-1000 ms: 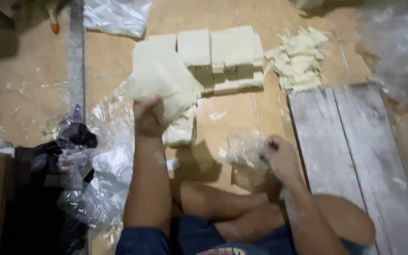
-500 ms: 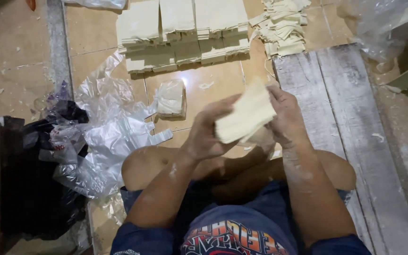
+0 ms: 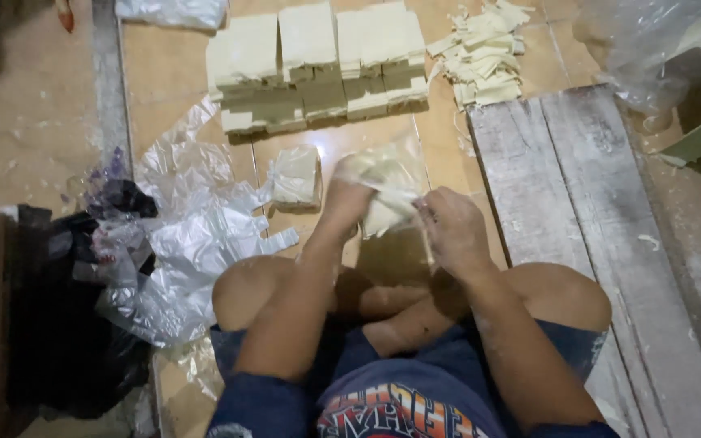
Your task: The person packages stacks of thin dough sheets by placing them into clear plastic bags and tying them closed.
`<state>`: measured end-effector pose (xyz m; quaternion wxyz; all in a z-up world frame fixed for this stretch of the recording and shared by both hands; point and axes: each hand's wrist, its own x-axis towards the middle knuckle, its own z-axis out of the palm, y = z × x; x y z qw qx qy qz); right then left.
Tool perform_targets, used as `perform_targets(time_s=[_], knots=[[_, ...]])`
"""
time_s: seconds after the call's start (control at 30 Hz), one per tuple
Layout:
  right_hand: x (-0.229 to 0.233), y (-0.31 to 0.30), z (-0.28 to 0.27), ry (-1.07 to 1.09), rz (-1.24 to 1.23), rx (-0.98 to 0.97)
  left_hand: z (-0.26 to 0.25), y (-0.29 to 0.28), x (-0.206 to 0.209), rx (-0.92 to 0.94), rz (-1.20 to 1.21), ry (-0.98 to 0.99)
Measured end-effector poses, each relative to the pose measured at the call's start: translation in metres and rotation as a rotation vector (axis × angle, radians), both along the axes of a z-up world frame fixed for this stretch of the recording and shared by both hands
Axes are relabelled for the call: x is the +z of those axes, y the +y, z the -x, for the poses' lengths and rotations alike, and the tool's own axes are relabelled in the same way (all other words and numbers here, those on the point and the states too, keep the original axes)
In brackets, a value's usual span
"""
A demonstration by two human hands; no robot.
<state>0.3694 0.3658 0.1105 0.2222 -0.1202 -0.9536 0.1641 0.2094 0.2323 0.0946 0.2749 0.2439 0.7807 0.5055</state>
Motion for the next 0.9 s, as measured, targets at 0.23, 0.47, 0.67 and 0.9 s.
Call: perform_targets(time_s=[0.23, 0.47, 0.67, 0.9], knots=[[-0.103, -0.039, -0.004, -0.052, -0.003, 0.129, 0.017, 0.042, -0.113, 1.019, -1.019, -0.899], [-0.016, -0.067, -0.015, 0.041, 0.09, -0.271, 0.02, 0.076, -0.135, 1.153, -0.74, -0.674], [-0.027, -0.043, 0.012, -0.12, 0.98, -0.187, -0.002, 0.074, -0.103, 0.884, -0.145, -0.437], [-0.097, -0.02, 0.04, -0.145, 1.4, -0.506, 0.028, 0.029, -0.126, 0.278, 0.325, -0.131]])
